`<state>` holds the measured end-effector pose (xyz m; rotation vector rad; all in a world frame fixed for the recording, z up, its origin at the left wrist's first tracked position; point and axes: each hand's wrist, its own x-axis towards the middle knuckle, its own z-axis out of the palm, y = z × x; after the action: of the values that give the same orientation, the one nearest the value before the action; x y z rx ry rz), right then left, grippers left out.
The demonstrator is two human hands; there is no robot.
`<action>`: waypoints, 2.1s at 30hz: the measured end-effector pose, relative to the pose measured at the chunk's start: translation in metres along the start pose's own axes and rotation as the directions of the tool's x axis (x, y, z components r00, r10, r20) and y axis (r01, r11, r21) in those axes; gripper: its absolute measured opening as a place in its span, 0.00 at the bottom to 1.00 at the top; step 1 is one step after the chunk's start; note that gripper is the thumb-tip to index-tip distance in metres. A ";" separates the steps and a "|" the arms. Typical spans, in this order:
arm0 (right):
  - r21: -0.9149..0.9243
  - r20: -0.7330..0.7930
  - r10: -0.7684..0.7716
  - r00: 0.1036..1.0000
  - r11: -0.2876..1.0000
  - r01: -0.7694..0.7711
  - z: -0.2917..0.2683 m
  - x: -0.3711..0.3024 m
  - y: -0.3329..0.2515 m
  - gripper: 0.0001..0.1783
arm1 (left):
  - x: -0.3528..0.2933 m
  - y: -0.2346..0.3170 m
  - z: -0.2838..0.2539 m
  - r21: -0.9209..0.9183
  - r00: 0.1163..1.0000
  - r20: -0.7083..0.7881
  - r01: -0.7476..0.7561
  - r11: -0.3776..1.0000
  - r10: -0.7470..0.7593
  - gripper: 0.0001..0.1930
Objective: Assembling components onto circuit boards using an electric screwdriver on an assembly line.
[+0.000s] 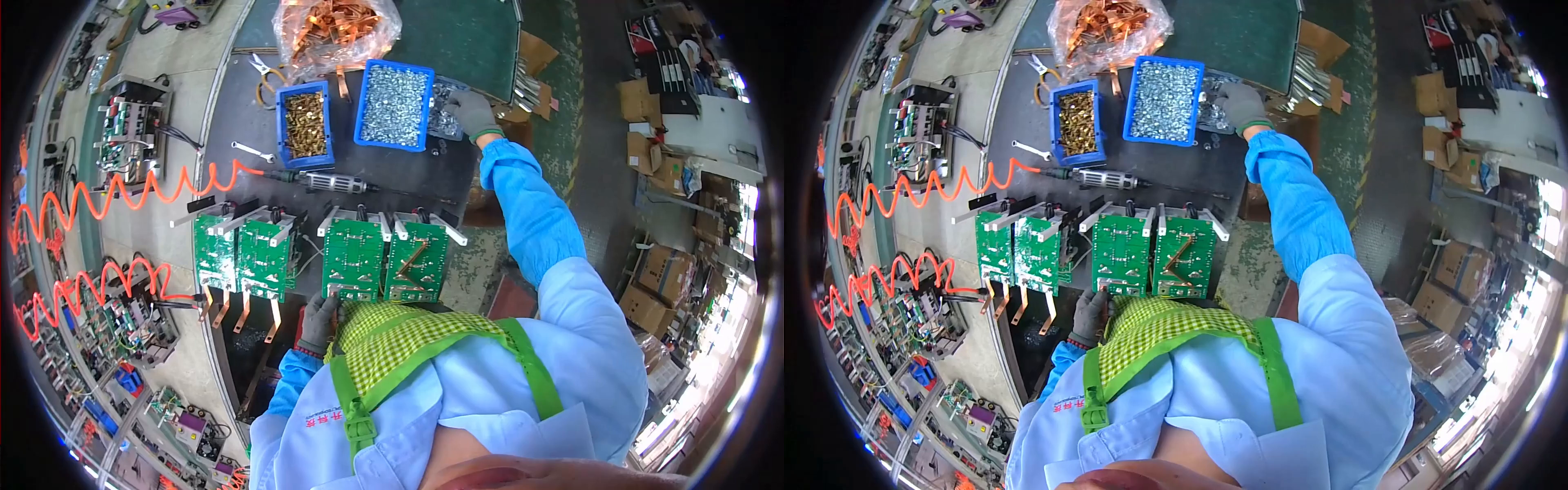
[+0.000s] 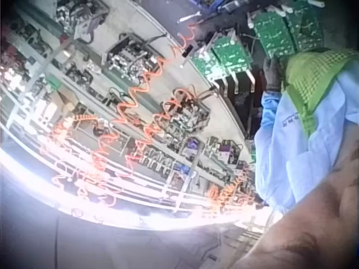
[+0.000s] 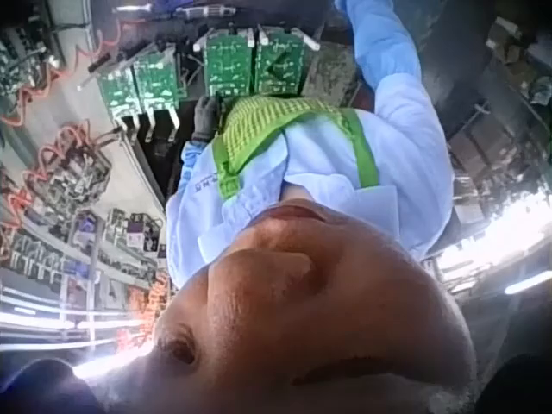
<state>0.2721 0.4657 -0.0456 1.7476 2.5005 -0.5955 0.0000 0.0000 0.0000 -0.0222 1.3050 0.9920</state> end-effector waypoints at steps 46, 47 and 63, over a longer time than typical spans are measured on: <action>0.510 -0.281 -0.214 0.935 0.792 0.335 -0.089 -0.101 -0.177 0.15 | 0.003 -0.008 0.003 0.007 0.989 0.088 -0.120 0.993 0.119 0.11; 0.545 -0.296 -0.224 0.928 0.758 0.357 -0.106 -0.132 -0.195 0.15 | 0.005 -0.007 0.002 0.014 0.987 0.093 -0.133 0.991 0.131 0.11; 0.299 -0.088 -0.488 0.868 0.818 0.491 0.072 -0.310 -0.267 0.10 | 0.013 -0.003 -0.008 0.151 0.891 0.344 -0.363 0.919 0.296 0.07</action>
<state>0.1290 0.0853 0.0397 1.1384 3.0127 -1.0655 -0.0051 0.0017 -0.0146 0.5223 1.1294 1.0865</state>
